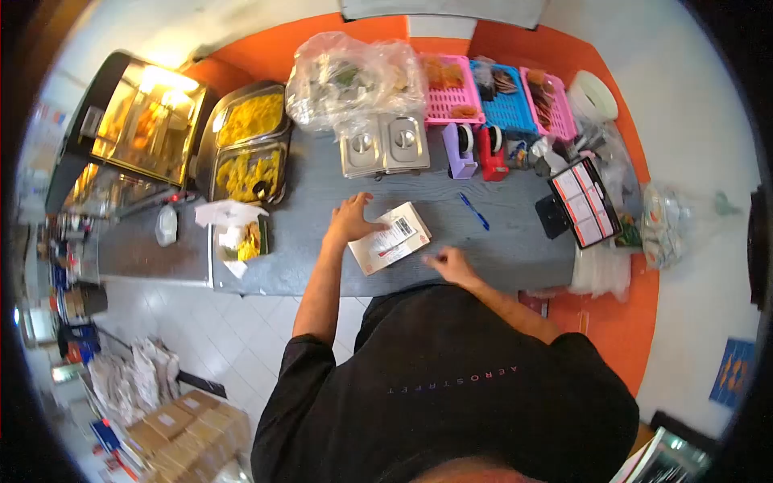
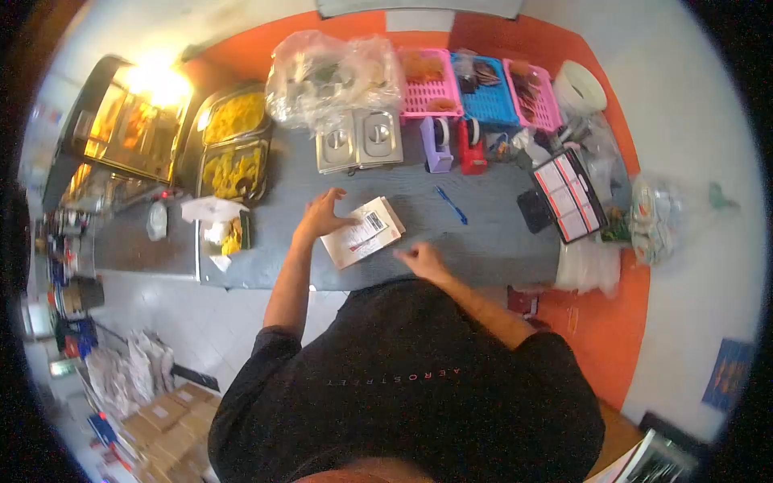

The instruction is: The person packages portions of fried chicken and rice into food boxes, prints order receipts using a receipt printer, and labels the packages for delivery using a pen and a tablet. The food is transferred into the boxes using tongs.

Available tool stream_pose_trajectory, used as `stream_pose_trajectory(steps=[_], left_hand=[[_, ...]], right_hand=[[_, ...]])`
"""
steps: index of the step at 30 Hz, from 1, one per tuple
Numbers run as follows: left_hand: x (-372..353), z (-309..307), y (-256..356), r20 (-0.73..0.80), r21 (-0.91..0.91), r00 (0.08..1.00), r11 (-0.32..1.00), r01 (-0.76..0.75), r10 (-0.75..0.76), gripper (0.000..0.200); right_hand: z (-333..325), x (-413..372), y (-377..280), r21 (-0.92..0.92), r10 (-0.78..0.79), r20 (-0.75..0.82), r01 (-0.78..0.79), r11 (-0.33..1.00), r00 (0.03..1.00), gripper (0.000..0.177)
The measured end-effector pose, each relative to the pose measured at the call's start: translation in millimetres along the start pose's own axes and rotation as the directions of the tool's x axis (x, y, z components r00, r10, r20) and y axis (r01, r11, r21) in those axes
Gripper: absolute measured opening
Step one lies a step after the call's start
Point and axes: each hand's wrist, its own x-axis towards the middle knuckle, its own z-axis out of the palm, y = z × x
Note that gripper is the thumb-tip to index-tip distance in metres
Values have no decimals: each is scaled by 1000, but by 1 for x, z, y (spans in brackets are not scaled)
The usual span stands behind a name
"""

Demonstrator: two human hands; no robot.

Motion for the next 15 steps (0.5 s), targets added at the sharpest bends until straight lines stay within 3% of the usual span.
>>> stream_pose_trajectory(steps=[1,2,3,5,7,9,11,13,15], left_hand=[[22,16,-26,163,-320,982,947,-38,95,85],[38,24,-38,349,-372,930,928,25,116,91],[47,32,-47,374,-353,915,936,-11,152,91],[63,48,-50,481,-624,831,775,100,280,86],[63,67,-57,520,-838,760,407,364,389,81],[38,56,-45,624,-735,626,81,673,468,77],[4,82,-43,497,-813,716,-26,582,489,70],[-28,131,-41,322,-939,922,-54,341,215,57],[-54,144,-25,198,-969,979,141,201,-35,51]], right_hand=[[16,5,15,50,121,323,-144,988,939,89],[26,6,21,64,188,613,-285,956,768,93],[35,-1,13,104,191,586,-307,946,788,93],[50,-7,-20,414,135,443,-336,846,886,88],[85,12,-25,628,64,142,-140,765,988,81],[84,19,-41,720,79,-91,11,694,993,68],[72,32,-51,878,226,-41,-73,473,973,53],[80,74,-24,937,59,74,-89,339,996,44],[52,51,-37,860,31,203,-193,471,979,41]])
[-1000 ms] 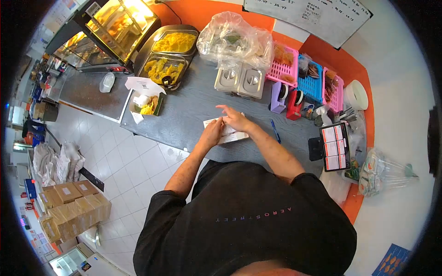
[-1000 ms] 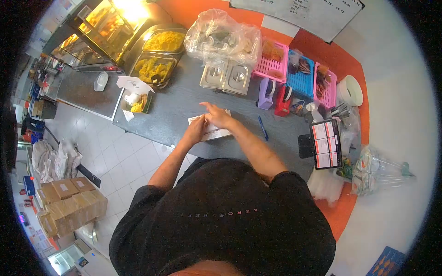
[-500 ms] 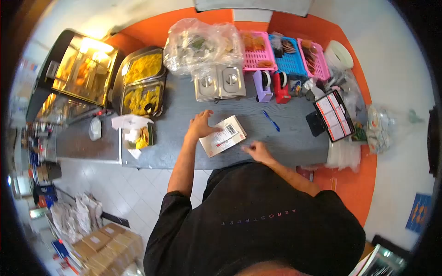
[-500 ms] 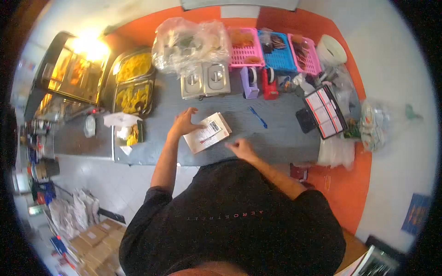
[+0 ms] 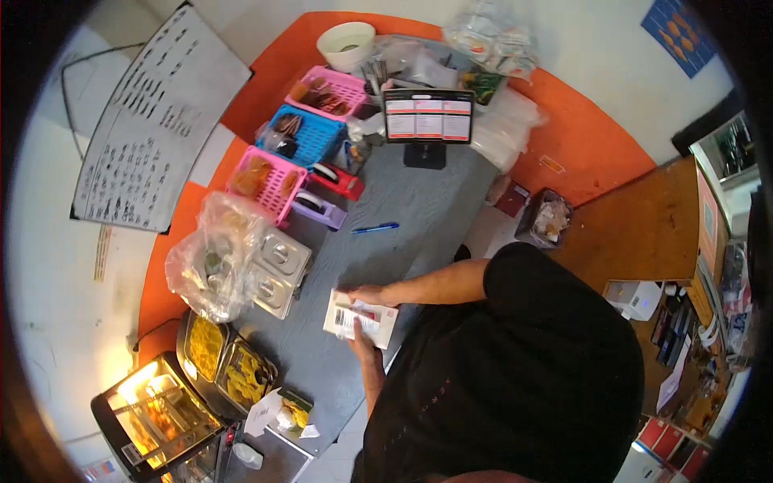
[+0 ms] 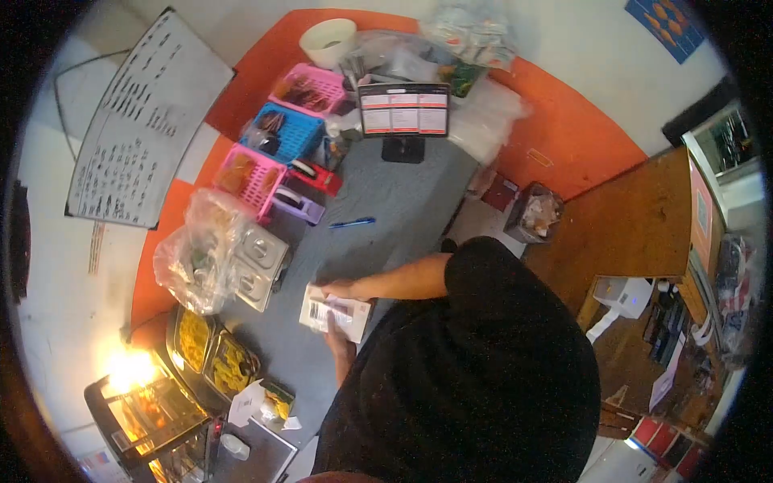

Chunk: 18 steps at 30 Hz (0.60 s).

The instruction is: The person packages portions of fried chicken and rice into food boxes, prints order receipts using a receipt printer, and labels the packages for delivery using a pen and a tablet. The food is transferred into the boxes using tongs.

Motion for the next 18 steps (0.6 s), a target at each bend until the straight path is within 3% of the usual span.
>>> stream_pose_trajectory(steps=[1,3,4,5,6,7,8,9,10,11,12,13,14,15,16,17,18], left_hand=[[-5,-4,-5,-95,-115,994,993,38,-49,48],[-7,-13,-16,-163,55,977,990,-129,136,45],[-14,-7,-3,-279,146,959,989,-3,44,50],[-22,8,10,-444,246,887,969,-15,127,67],[-24,9,10,-458,534,776,832,-149,433,84],[-33,23,26,-390,662,726,721,-206,566,89],[-42,52,52,-300,765,662,588,-264,687,86],[-52,80,74,-195,848,590,437,-300,784,83],[-55,103,86,-196,845,591,440,-303,782,83],[-53,127,95,-88,873,510,313,-374,856,80],[-48,151,99,24,885,414,174,-433,910,77],[-42,178,100,48,878,435,170,-447,899,77],[-36,204,97,69,873,453,166,-458,889,78],[-22,231,85,64,793,477,246,-558,876,74],[-28,279,84,-33,740,659,462,-490,752,72],[-8,298,68,165,795,559,226,-563,813,76],[1,324,55,199,740,597,281,-612,777,77]], right_hand=[[3,-20,-16,-34,40,-1,-40,999,999,40],[-9,-23,-10,-187,-60,0,59,981,998,39],[-22,-20,-3,-248,-139,-10,132,960,990,38],[-39,-26,2,-337,-328,-123,271,902,937,34],[-67,-38,6,-331,-539,-169,468,819,825,26],[-97,-86,-23,-360,-511,-223,417,834,830,23],[-140,-109,-19,-370,-666,-324,558,743,672,18],[-181,-152,-31,-512,-703,-472,483,710,533,14],[-232,-179,-30,-653,-733,-576,337,678,361,13],[-292,-204,-29,-739,-778,-618,252,624,115,15],[-354,-220,-23,-628,-621,-778,105,771,-91,16],[-412,-246,-24,-694,-670,-699,12,720,-252,16],[-464,-263,-18,-696,-692,-649,-121,708,-318,17],[-506,-275,-17,-683,-719,-586,-248,687,-374,19],[-532,-292,-21,-694,-729,-580,-248,676,-365,19],[-546,-305,-17,-660,-767,-638,-460,594,-75,21],[-555,-315,-16,-638,-698,-686,-630,443,204,24]])
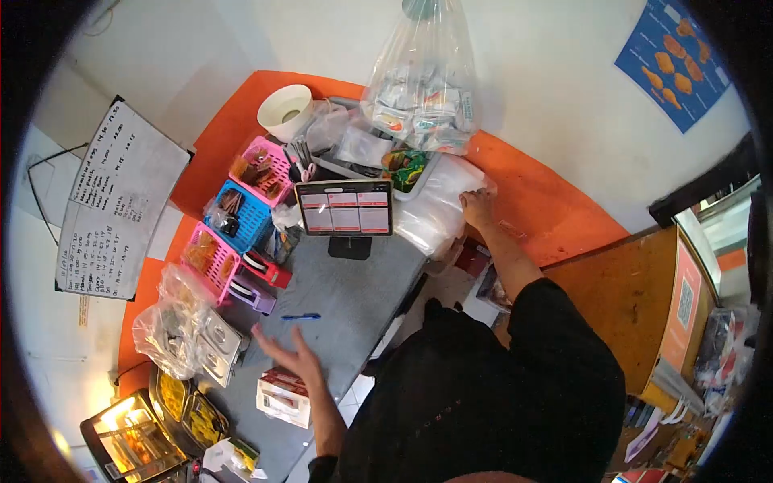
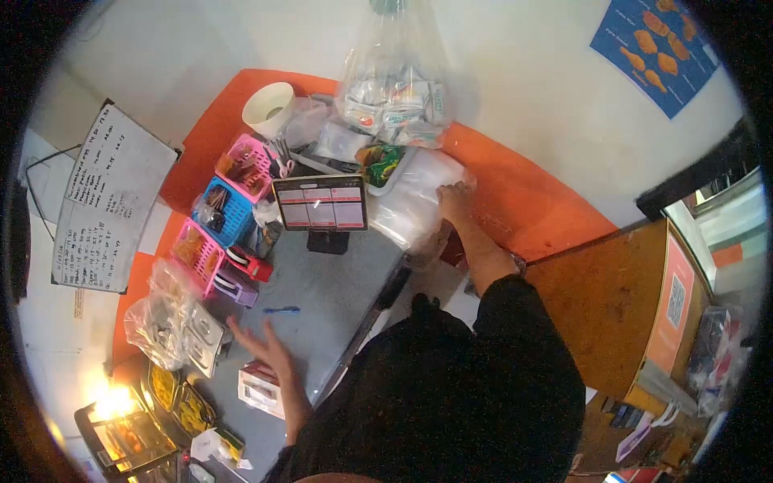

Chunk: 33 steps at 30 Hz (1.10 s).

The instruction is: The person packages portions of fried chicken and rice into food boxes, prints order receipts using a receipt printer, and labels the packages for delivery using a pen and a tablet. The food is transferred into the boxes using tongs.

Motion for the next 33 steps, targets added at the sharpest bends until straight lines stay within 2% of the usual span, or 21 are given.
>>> stream_pose_trajectory(steps=[2,3,5,7,8,10,14,16,18,19,20,21,22,24,25,26,27,28,30,31,33], left_hand=[[-3,47,28,114,-139,993,990,-9,25,79],[-8,65,42,162,-185,986,983,-18,49,80],[-19,91,65,230,-186,973,983,9,35,80],[-31,105,78,295,-186,955,982,26,31,80],[-36,112,80,339,-182,941,982,59,6,81],[-43,118,79,384,-168,923,982,91,-20,81],[-52,125,75,497,-113,864,982,151,-76,79],[-49,128,74,522,-107,848,979,176,-95,77],[-46,129,74,583,-93,810,985,145,-65,72],[-43,128,73,574,-95,816,985,146,-65,72],[-39,129,73,583,-14,811,999,-51,50,73],[-36,132,74,596,67,788,968,-241,155,73],[-34,133,80,579,71,802,971,-230,147,73],[-21,136,104,602,15,751,936,-351,272,75],[-13,139,115,584,24,769,942,-335,259,75],[-4,142,128,612,-51,718,922,-383,332,75],[5,145,139,633,-124,661,895,-428,403,75],[13,148,152,622,-107,681,904,-415,386,75],[26,153,169,487,-282,725,873,-397,487,74],[27,155,158,477,-268,740,880,-391,474,74],[28,155,135,561,-588,664,802,-99,494,52]], right_hand=[[-15,5,-1,-26,-10,7,10,1000,1000,27],[-14,8,0,-107,-22,43,26,994,999,24],[-12,3,0,-182,-39,96,56,982,995,21],[-13,-3,-2,-133,-2,-15,0,991,1000,20],[-9,-6,-2,-128,-5,-12,3,992,1000,20],[2,-13,-1,36,33,-336,-22,999,941,17],[23,3,-2,136,59,-240,-27,990,969,13],[14,36,-7,406,227,-60,-184,895,972,10],[-46,51,-13,489,176,5,-156,858,984,7],[-63,59,-10,457,-75,-144,134,880,987,8],[-86,68,-10,379,-327,-280,417,826,903,9],[-123,63,-22,429,-354,-294,454,781,888,11],[-143,58,-33,424,-375,-297,473,772,878,11],[-175,49,-52,348,-293,-436,460,817,851,14],[-206,40,-70,342,-319,-435,482,807,842,14],[-242,28,-93,598,-342,-220,403,692,914,13],[-259,17,-113,795,-403,7,240,557,915,13],[-258,7,-130,796,-429,13,250,551,903,13],[-256,-12,-158,956,-652,-108,258,138,750,14],[-260,-16,-169,957,-670,-105,258,132,735,14],[-278,-24,-190,978,-945,-38,-180,-101,324,17]])
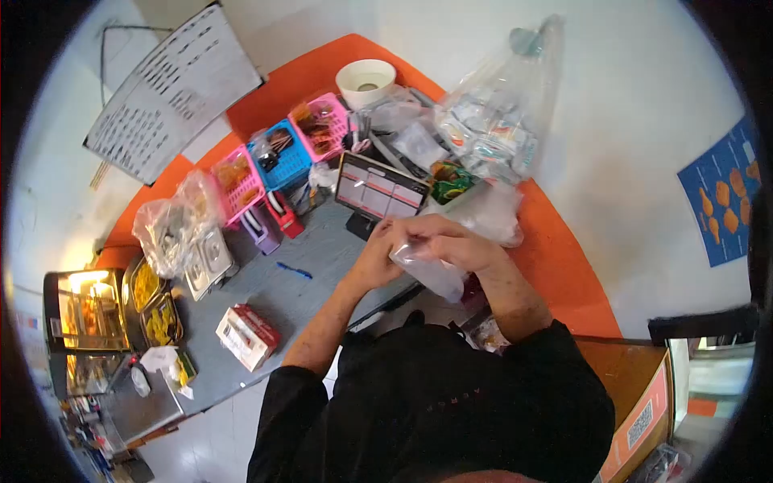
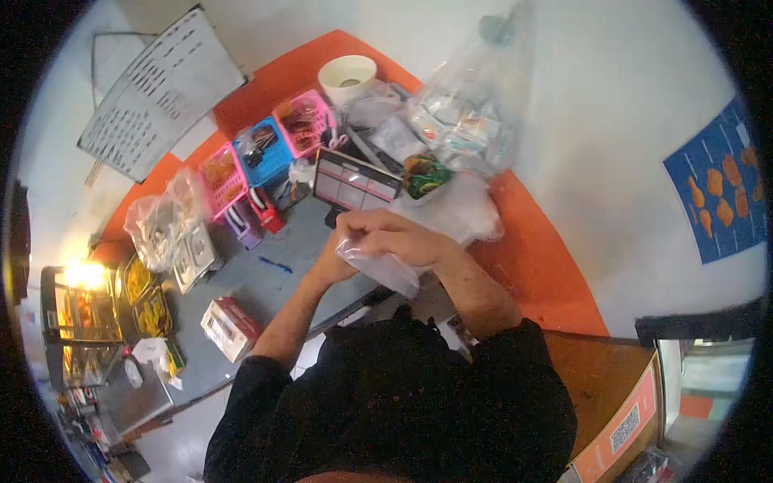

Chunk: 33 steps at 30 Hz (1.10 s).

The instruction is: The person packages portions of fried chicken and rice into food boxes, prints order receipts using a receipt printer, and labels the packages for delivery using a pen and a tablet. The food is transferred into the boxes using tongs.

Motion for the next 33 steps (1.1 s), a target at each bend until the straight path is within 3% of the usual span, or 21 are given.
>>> stream_pose_trajectory(steps=[3,4,6,8,9,10,11,13,14,15,16,17,19,20,22,23,25,27,29,30,33], left_hand=[[-27,-64,17,157,-160,950,942,294,-270,24],[-42,-87,18,79,-69,985,985,159,-153,10],[-70,-130,32,56,-145,975,964,222,-216,14],[-100,-165,51,24,-228,956,929,291,-294,17],[-116,-183,61,74,-397,862,778,487,-502,18],[-133,-198,76,155,-546,731,559,624,-665,20],[-146,-196,109,2,-737,685,462,493,-728,23],[-217,-207,44,-401,-680,875,729,-86,-270,27],[-217,-205,54,-286,-933,945,271,-237,-157,27],[-220,-203,64,-235,-938,972,-267,-220,22,29],[-254,-197,32,-430,-886,874,-82,-457,-227,42],[-258,-193,54,-457,-873,858,-66,-483,-236,42],[-244,-184,107,-326,-945,593,250,-210,-736,88],[-259,-183,102,-342,-939,579,255,-230,-740,88],[-283,-180,83,-226,-953,912,-114,-280,-343,96],[-286,-187,87,-240,-951,910,-107,-291,-340,96],[-287,-198,105,-434,-901,769,203,-384,-470,104],[-285,-202,112,-483,-874,733,316,-369,-479,81],[-288,-210,100,-530,-648,573,735,202,-625,44],[-283,-208,103,-521,-678,491,688,259,-698,20],[-265,-198,98,-540,-569,461,709,417,-704,18]], right_hand=[[5,10,-35,15,-51,-97,52,999,994,20],[8,16,-44,20,-50,-76,52,998,996,20],[17,33,-52,-578,31,-190,-138,804,981,24],[23,58,-22,-681,26,-135,-112,724,991,31],[29,72,-7,-773,17,-96,-85,628,995,41],[34,89,-2,-619,233,-34,-203,759,972,46],[36,97,22,-620,239,10,-182,763,971,46],[33,115,74,-135,91,-253,-128,983,963,21],[66,127,34,310,408,-172,-344,886,896,28],[82,139,35,299,406,-144,-352,887,902,28],[97,150,39,282,508,-260,-439,853,821,32],[110,161,45,276,595,-373,-527,804,712,37],[113,178,67,320,654,-153,-589,742,741,47],[121,182,71,348,653,-193,-571,744,733,51],[116,180,86,456,626,-51,-540,708,778,57],[114,180,92,447,625,-41,-545,709,780,57],[113,174,99,481,592,-87,-487,729,801,56],[115,169,91,480,584,-100,-475,737,806,56],[118,164,79,399,601,-260,-483,779,756,56],[119,160,75,399,608,-259,-490,775,751,56],[112,148,68,370,485,-454,-337,866,747,58]])
